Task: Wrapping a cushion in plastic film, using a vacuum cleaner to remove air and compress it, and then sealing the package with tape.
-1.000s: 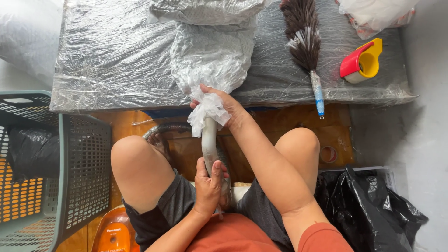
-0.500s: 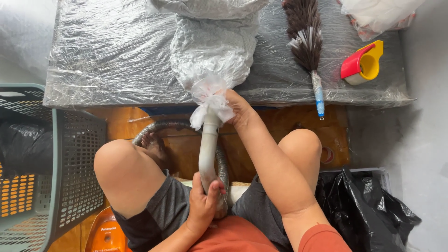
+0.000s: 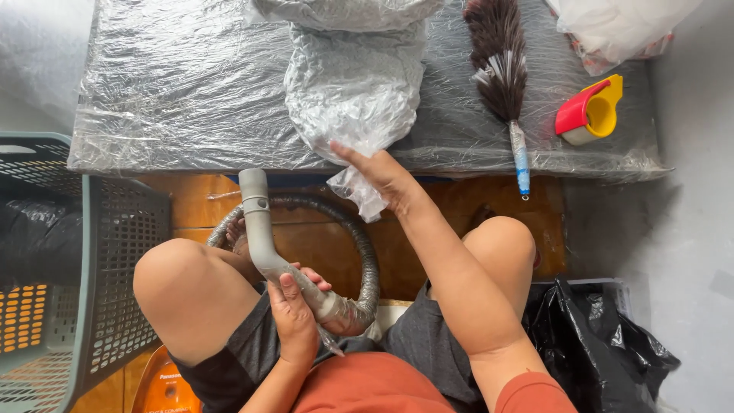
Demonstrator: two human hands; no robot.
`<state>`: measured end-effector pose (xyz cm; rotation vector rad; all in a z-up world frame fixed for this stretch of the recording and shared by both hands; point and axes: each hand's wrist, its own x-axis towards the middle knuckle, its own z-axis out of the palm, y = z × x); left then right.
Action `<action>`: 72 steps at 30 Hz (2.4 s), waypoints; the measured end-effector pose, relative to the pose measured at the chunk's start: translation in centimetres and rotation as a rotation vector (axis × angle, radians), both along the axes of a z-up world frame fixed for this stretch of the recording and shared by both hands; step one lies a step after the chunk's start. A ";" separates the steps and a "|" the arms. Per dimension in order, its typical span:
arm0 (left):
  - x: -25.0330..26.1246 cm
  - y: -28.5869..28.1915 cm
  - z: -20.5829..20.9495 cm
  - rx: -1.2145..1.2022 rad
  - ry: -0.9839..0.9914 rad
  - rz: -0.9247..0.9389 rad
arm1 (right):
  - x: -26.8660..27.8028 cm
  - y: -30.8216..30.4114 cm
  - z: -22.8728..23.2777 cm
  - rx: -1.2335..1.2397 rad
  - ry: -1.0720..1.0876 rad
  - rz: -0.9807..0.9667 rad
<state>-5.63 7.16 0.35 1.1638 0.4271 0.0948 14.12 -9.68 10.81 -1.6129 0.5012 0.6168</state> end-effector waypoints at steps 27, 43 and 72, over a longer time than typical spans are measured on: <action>10.1 -8.3 -3.4 0.078 0.663 -0.364 | 1.1 -3.8 -8.7 -0.867 -0.325 0.708; 17.2 -14.0 -6.1 -0.333 0.427 -0.230 | 1.0 -4.3 -12.2 -0.927 -0.387 0.682; 17.1 -14.2 -11.2 -0.331 0.469 -0.239 | 1.5 -3.4 -8.3 -1.144 -0.228 0.792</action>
